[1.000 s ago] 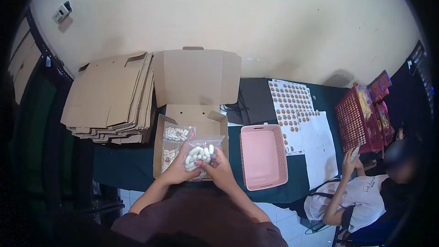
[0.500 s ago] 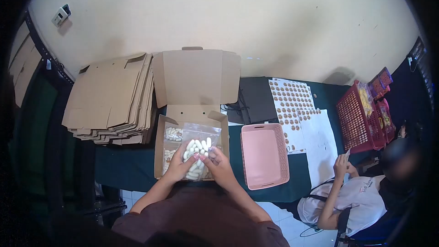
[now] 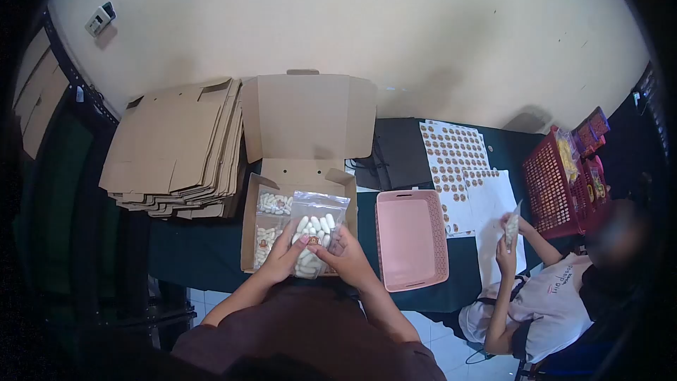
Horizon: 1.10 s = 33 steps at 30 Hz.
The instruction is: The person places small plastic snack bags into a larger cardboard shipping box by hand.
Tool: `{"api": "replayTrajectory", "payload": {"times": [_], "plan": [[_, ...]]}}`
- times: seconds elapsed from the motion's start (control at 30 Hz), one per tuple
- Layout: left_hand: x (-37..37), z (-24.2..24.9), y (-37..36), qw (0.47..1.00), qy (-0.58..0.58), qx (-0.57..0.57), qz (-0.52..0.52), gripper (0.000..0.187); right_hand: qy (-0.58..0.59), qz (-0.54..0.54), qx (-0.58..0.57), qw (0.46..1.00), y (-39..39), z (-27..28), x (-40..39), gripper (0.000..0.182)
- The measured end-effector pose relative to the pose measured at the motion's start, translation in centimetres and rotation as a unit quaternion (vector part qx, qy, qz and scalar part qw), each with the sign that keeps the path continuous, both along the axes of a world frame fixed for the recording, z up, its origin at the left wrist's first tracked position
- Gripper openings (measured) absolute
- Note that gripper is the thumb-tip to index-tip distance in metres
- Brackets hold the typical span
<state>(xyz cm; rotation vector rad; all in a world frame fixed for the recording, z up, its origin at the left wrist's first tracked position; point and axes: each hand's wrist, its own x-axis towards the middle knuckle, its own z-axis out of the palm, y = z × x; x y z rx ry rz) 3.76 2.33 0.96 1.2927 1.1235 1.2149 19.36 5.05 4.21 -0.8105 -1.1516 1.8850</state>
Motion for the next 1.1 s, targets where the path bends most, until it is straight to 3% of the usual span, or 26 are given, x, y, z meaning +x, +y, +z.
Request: {"api": "replayTrajectory", "payload": {"times": [0.2,0.37,0.43,0.5,0.63,0.73,0.87,0.93,1.1], "plan": [[0.0,0.4,0.2,0.996,-0.070,-0.046,-0.011,0.043,-0.004,0.012,0.032,0.999,-0.3,-0.4,0.0,0.048],[0.1,-0.1,0.2,0.994,-0.104,-0.023,-0.012,0.045,0.007,-0.035,-0.028,0.999,-0.2,-0.5,-0.2,0.036],[0.3,0.8,0.1,1.000,-0.005,-0.013,-0.019,0.048,0.011,-0.048,-0.060,0.997,-0.1,-0.6,0.0,0.035],[0.3,0.9,0.3,0.999,-0.012,-0.024,-0.019,0.052,0.016,-0.062,-0.092,0.994,-0.1,-0.8,0.1,0.034],[0.2,0.4,0.4,0.999,-0.024,-0.037,-0.030,0.056,-0.010,-0.051,0.005,0.999,0.0,-0.9,-0.2,0.034],[0.2,1.5,0.4,0.995,0.076,0.032,-0.060,0.061,0.021,-0.115,-0.041,0.992,0.1,-1.8,-0.3,0.032],[0.2,0.9,0.3,0.994,0.086,0.004,-0.073,0.064,0.024,-0.110,-0.042,0.993,0.2,-1.2,-0.5,0.034],[0.5,0.7,0.2,0.998,0.045,-0.011,-0.050,0.065,-0.018,-0.044,0.061,0.997,0.2,-0.9,-0.3,0.038],[0.2,0.9,0.3,0.994,0.072,-0.017,-0.076,0.062,0.006,-0.078,-0.005,0.997,0.3,-1.0,-0.6,0.044]]}}
